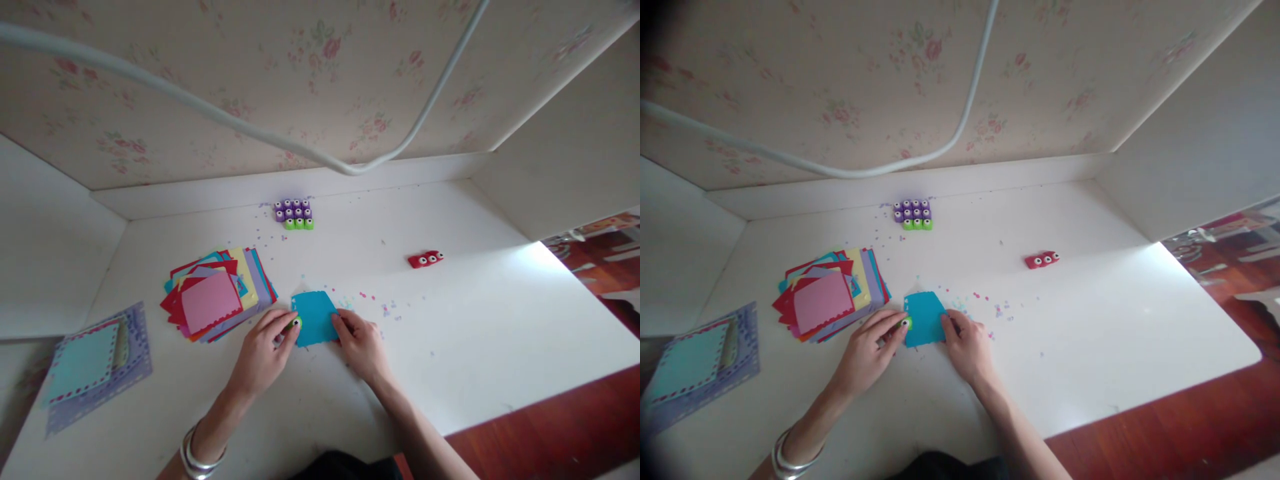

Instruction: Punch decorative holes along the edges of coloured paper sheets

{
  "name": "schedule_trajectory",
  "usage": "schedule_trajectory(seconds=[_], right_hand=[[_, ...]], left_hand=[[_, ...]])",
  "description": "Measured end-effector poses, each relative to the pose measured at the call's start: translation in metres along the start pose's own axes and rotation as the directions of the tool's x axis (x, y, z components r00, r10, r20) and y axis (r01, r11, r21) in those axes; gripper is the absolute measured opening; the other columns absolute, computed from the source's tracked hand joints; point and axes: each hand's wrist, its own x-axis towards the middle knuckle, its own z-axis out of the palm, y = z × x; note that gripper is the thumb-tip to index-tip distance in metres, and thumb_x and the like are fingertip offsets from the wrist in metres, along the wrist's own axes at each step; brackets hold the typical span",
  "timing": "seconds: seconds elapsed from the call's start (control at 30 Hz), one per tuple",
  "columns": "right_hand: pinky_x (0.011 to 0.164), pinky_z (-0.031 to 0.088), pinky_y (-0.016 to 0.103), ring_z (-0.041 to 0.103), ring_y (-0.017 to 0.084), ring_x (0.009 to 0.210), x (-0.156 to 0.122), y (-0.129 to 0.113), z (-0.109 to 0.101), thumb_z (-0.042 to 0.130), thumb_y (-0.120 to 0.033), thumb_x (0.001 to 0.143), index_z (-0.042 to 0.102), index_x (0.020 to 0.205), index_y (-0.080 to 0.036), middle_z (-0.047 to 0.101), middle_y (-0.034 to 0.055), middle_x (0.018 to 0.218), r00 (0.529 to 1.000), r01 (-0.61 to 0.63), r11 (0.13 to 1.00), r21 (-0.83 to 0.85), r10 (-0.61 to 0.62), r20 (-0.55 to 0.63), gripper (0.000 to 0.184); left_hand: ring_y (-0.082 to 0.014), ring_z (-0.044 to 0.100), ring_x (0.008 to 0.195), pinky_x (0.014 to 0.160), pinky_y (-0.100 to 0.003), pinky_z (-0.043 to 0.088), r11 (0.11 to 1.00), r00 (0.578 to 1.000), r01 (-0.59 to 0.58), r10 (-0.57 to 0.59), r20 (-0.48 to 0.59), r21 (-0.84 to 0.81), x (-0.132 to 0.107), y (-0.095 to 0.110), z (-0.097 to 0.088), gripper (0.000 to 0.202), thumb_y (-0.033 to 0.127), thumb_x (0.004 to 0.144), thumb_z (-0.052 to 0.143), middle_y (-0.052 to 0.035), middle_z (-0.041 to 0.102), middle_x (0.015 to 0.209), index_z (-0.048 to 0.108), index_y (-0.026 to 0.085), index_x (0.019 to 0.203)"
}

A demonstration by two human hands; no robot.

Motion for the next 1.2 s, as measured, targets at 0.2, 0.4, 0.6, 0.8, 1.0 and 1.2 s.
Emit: schedule_trajectory(seconds=[0.2, 0.4, 0.6, 0.8, 1.0, 1.2], right_hand=[[0.056, 0.047, 0.026, 0.063, 0.019, 0.063, 0.0, 0.001, 0.001, 0.047, -0.046, 0.09, 0.07, 0.096, -0.021, 0.068, 0.0048, 0.07, 1.0, 0.015, 1.0, -0.012, -0.016, -0.022, 0.034], [0.054, 0.045, 0.023, 0.062, 0.016, 0.061, -0.001, 0.001, 0.001, 0.045, -0.044, 0.092, 0.07, 0.096, -0.02, 0.068, 0.0029, 0.068, 0.999, 0.04, 0.998, -0.044, -0.041, -0.021, 0.034], [0.054, 0.044, 0.023, 0.062, 0.016, 0.059, -0.001, 0.0, 0.0, 0.045, -0.044, 0.092, 0.07, 0.096, -0.021, 0.065, 0.0013, 0.064, 0.999, 0.038, 0.999, -0.032, -0.038, -0.017, 0.034], [0.053, 0.044, 0.023, 0.061, 0.016, 0.059, -0.001, -0.001, 0.0, 0.045, -0.043, 0.092, 0.07, 0.096, -0.021, 0.065, 0.0013, 0.062, 1.0, 0.021, 0.999, -0.044, -0.022, -0.012, 0.034], [0.054, 0.044, 0.024, 0.062, 0.017, 0.06, -0.001, -0.001, 0.001, 0.045, -0.045, 0.092, 0.07, 0.097, -0.021, 0.065, 0.002, 0.064, 1.0, 0.018, 0.999, -0.033, -0.019, -0.009, 0.035], [0.054, 0.044, 0.023, 0.061, 0.015, 0.058, -0.001, 0.0, 0.002, 0.046, -0.044, 0.092, 0.07, 0.095, -0.021, 0.065, 0.0014, 0.064, 0.999, 0.033, 0.999, -0.033, -0.033, -0.017, 0.034]], left_hand=[[-0.0169, 0.064, 0.096, 0.086, -0.028, 0.054, 1.0, 1.0, 0.001, -0.001, -0.011, 0.001, 0.002, -0.001, 0.004, 0.022, 0.033, 0.091, 0.055, -0.0052, 0.066, 0.104, 0.067, 0.023, 0.107], [-0.017, 0.064, 0.093, 0.084, -0.029, 0.054, 1.0, 1.0, 0.011, -0.011, -0.019, -0.01, 0.001, -0.003, 0.003, 0.024, 0.034, 0.089, 0.057, -0.0052, 0.066, 0.105, 0.066, 0.022, 0.108], [-0.0126, 0.066, 0.075, 0.074, -0.026, 0.057, 0.994, 0.997, 0.074, -0.076, -0.027, -0.075, -0.006, -0.007, 0.0, 0.027, 0.037, 0.087, 0.06, -0.0059, 0.064, 0.11, 0.065, 0.021, 0.109], [-0.0126, 0.066, 0.077, 0.071, -0.025, 0.057, 0.986, 0.992, 0.124, -0.125, -0.004, -0.112, -0.008, -0.01, -0.004, 0.027, 0.037, 0.088, 0.059, -0.0062, 0.064, 0.113, 0.066, 0.022, 0.108], [-0.0146, 0.065, 0.087, 0.067, -0.022, 0.055, 0.989, 0.993, 0.12, -0.118, 0.028, -0.087, -0.003, 0.0, -0.004, 0.027, 0.038, 0.091, 0.053, -0.0053, 0.064, 0.109, 0.067, 0.023, 0.107], [-0.013, 0.064, 0.08, 0.066, -0.022, 0.055, 0.986, 0.992, 0.128, -0.126, 0.026, -0.103, 0.001, 0.007, 0.0, 0.028, 0.038, 0.091, 0.052, -0.0056, 0.064, 0.109, 0.067, 0.022, 0.108]])
